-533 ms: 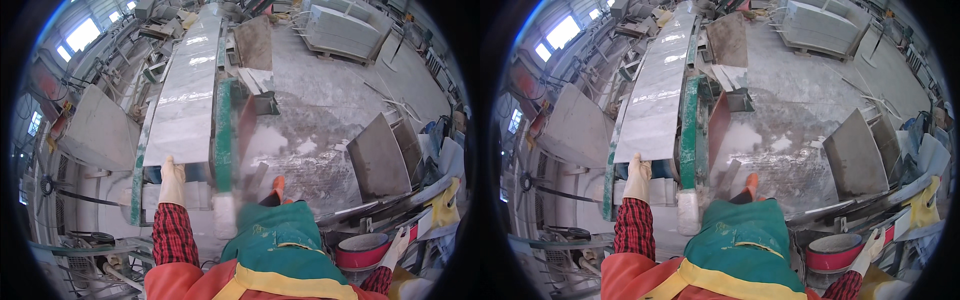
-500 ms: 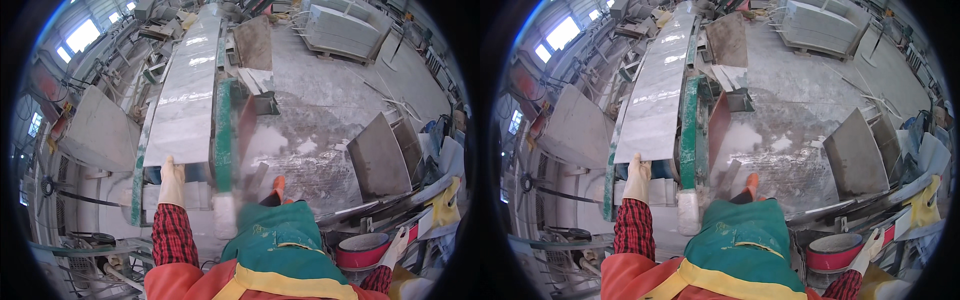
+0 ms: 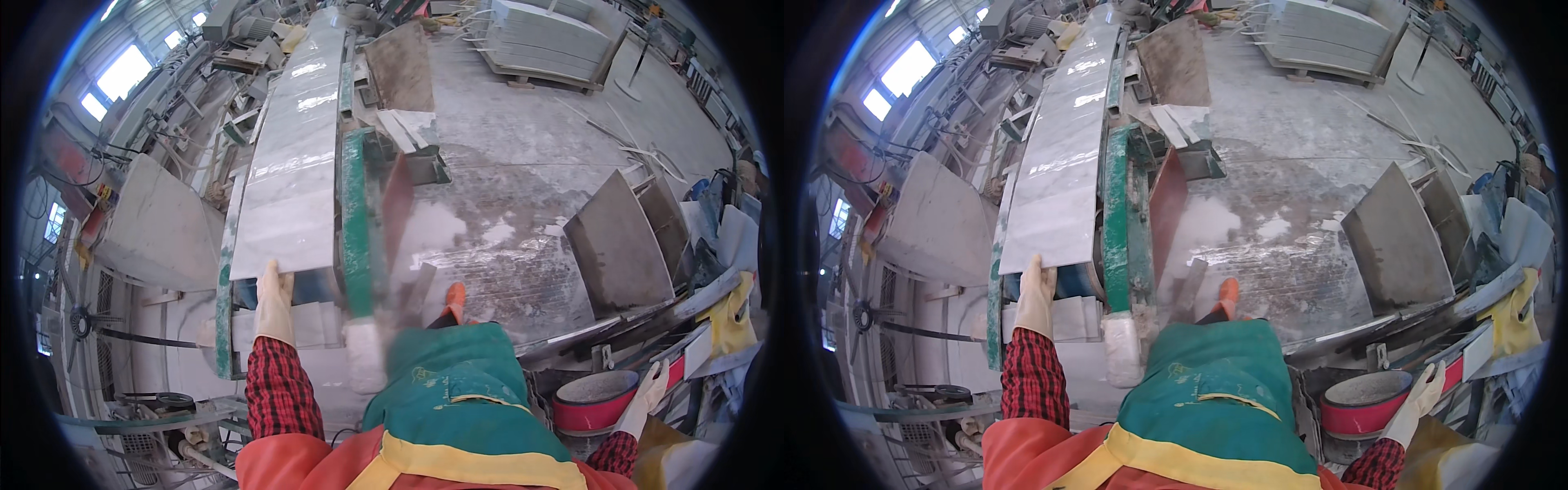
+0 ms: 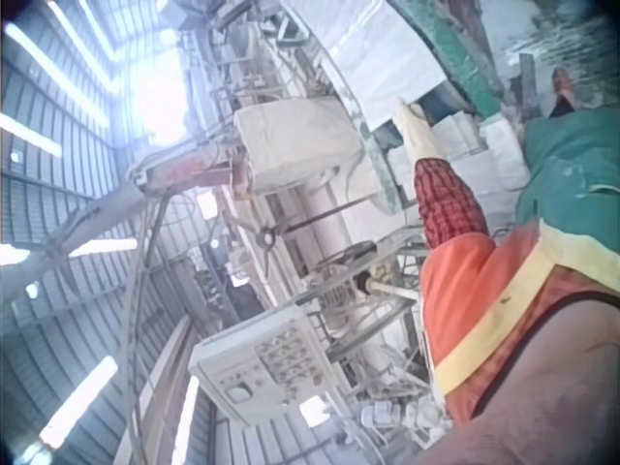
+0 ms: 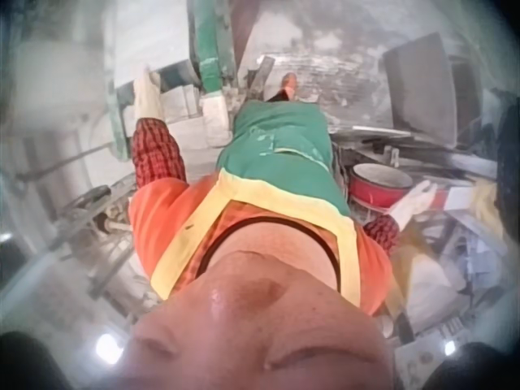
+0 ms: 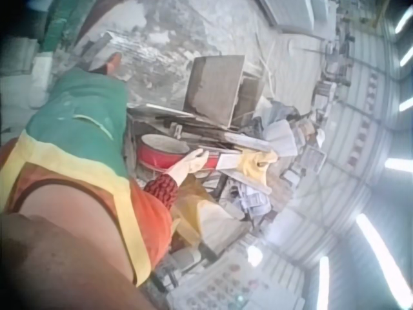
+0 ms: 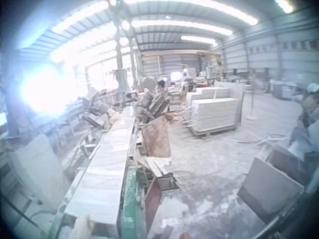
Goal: The person manually guides large rectangular stone slabs through a wet grinding machine, pressing the slab edges against the rotating belt to smooth them. The person repeatedly feeds slabs into the machine and removes them, handling them with gloved hands in a factory setting.
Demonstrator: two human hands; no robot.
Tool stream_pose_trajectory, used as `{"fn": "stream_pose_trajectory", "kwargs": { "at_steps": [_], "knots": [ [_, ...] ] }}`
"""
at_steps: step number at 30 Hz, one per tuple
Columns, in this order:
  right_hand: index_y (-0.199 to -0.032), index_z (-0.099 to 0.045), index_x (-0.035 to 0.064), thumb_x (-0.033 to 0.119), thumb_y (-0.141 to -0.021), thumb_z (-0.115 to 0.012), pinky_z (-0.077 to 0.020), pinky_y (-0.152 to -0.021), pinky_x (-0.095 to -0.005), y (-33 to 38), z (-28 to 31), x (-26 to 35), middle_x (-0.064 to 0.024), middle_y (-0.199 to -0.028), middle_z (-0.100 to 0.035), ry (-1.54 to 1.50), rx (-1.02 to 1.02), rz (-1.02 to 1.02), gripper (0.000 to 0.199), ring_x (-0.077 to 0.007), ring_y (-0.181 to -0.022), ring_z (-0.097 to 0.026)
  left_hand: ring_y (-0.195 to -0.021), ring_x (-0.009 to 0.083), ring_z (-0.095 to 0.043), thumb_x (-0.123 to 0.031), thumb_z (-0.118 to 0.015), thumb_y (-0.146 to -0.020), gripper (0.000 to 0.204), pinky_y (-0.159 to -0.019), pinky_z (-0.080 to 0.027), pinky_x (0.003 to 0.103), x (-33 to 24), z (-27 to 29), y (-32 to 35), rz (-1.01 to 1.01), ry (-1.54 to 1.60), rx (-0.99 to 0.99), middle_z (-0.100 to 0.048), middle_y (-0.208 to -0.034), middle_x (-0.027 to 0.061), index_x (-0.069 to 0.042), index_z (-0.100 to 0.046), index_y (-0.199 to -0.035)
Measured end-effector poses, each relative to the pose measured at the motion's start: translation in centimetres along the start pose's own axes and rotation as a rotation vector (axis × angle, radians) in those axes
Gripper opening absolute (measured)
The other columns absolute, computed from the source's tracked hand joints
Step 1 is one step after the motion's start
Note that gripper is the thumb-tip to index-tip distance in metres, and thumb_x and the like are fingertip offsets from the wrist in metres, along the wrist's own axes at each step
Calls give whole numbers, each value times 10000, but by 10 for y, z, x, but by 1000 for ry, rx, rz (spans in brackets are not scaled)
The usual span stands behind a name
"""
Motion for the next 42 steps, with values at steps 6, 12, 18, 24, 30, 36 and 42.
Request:
{"fn": "stream_pose_trajectory", "kwargs": {
  "at_steps": [6,12,18,24,30,36,42],
  "knots": [
    [-1405,-535,28,328,-1020,-539,-395,-1112,-394,7,2,11,-176,-1393,-575,15,-18,19,488,-330,-1288,-537,-811,292,-684,-185,-595,-1006,255,-736,-649,396,-11,9,-13,129,-14,-49,-635,-932,167,58,-553,-1071],
    [-1417,-522,22,334,-1024,-531,-398,-1111,-392,7,5,12,-183,-1412,-567,-44,-12,-2,502,-334,-1301,-532,-934,348,-674,-145,-610,-992,368,-803,-645,432,8,17,-8,120,157,-193,-587,-1105,248,165,-499,-1155],
    [-1420,-508,7,342,-1028,-501,-398,-1109,-411,-31,14,-1,-208,-1407,-562,92,-182,-11,515,-362,-1294,-532,-881,329,-682,-160,-608,-973,326,-771,-633,403,-7,3,30,9,-20,-67,-617,-1013,221,138,-540,-1088],
    [-1420,-461,-26,339,-1033,-469,-357,-1131,-448,-63,-5,-35,-255,-1429,-507,290,-270,-14,532,-399,-1325,-466,-503,139,-558,-285,-561,-997,374,-426,-430,300,-33,-15,25,-398,-823,-38,-572,-637,53,13,-590,-1221],
    [-1206,-564,-20,286,-1017,-465,-424,-1020,-473,-51,-24,-22,-243,-1203,-604,141,-348,-23,373,-425,-1152,-545,-856,193,-661,-121,-631,-969,455,-807,-536,335,18,-117,64,-896,-1021,490,-697,-928,99,12,-518,-1390],
    [-1224,-615,6,250,-960,-558,-476,-962,-480,-55,21,10,-224,-1146,-665,165,-292,-178,364,-405,-1084,-610,-1193,420,-551,-111,-650,-906,511,-1044,-429,485,82,-164,90,-1311,-1300,723,-592,-1250,265,-1,-503,-1382],
    [-1158,-642,45,287,-976,-541,-498,-855,-504,-68,32,7,-200,-1023,-678,227,-248,-260,319,-399,-976,-629,-1189,498,-493,-132,-650,-862,505,-1045,-388,529,95,-162,101,-1346,-1474,691,-544,-1296,307,9,-503,-1324]
  ]
}}
Point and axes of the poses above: each hand's wrist, its own y-axis away from the middle knuckle, its own z-axis out of the back of the hand, x = y × z, the point moved 2 cm from there along -y, towards the middle knuckle
